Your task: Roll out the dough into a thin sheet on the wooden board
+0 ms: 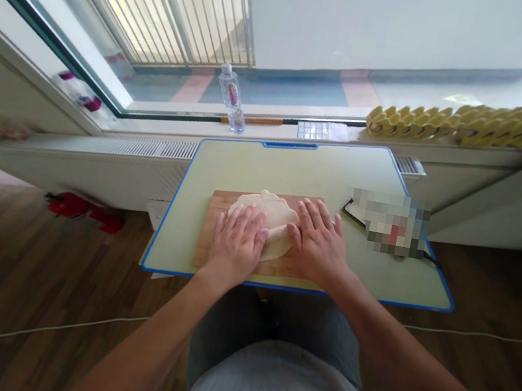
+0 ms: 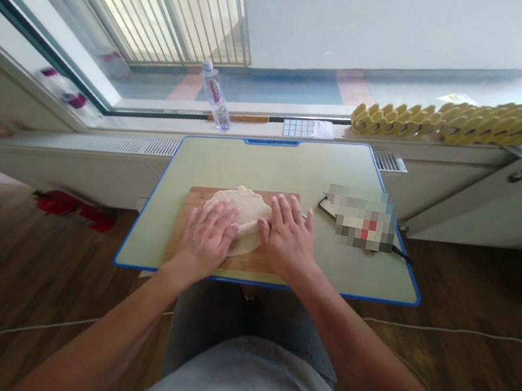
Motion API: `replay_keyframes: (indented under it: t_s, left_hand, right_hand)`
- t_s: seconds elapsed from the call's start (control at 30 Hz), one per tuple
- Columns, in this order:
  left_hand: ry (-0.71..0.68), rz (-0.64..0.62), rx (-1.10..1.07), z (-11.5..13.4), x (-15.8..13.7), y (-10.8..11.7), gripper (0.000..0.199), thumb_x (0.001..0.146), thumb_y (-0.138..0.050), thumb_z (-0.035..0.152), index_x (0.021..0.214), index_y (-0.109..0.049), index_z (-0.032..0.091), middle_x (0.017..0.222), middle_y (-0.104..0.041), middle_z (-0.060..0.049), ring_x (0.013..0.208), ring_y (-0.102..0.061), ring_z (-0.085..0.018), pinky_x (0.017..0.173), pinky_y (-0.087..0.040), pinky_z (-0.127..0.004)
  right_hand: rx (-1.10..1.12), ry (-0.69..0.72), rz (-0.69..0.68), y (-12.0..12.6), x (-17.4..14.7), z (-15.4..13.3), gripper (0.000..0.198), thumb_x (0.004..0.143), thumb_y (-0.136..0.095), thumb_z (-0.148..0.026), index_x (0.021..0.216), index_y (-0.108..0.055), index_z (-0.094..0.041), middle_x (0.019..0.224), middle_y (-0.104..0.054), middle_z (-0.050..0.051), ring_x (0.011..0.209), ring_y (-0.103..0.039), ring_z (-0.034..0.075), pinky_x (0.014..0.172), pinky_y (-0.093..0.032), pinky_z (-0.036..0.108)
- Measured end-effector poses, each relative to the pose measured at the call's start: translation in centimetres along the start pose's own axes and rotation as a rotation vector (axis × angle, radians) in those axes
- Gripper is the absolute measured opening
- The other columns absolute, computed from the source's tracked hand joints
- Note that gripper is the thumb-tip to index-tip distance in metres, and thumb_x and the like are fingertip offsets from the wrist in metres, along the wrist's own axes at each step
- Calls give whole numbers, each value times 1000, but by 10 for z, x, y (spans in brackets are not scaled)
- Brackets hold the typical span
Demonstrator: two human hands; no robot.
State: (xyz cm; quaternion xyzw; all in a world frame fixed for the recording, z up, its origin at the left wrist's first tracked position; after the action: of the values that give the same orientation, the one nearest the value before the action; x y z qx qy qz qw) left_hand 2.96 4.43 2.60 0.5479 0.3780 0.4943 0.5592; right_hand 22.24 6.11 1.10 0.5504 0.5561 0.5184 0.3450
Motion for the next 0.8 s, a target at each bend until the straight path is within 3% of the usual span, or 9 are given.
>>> replay_keyframes:
  t_s: [0.43,0.6,0.8]
  left_hand:
    - [-77,-7,-41,29,-49,-2,63,106,-42,52,164,-39,26,165,-46,-10,155,-38,-33,127,-29,-61]
    - [-50,10,-37,16,-28,-3,61,106,-39,55,161,-44,27,166,-45,-8,156,-37,-33,127,-28,-61]
    - [-6,-18,-3,-18,25,-5,58,108,-34,55,156,-52,28,167,-44,-8,156,-35,-32,127,-24,-64]
  right_hand:
    - [15,46,7,5,-52,15,64,110,-31,-49,166,-32,-18,172,-32,11,161,-22,30,127,-19,57]
    - [37,32,11,1,-30,9,67,109,-29,-54,166,-33,-18,171,-34,13,160,-24,31,127,-16,59]
    - [43,-4,-54,-4,28,-5,67,109,-24,-56,161,-43,-17,169,-38,12,159,-25,33,127,-16,65]
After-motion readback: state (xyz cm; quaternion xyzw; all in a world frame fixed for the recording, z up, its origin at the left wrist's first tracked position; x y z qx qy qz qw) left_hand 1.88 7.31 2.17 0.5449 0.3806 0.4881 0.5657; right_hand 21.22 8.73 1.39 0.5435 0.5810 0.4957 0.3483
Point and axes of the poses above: each hand's wrist, its own x-axis towards the middle knuckle, its own y-axis out of the back of the hand, z = x × y, the point moved 1 cm from there along x, towards the middle knuckle
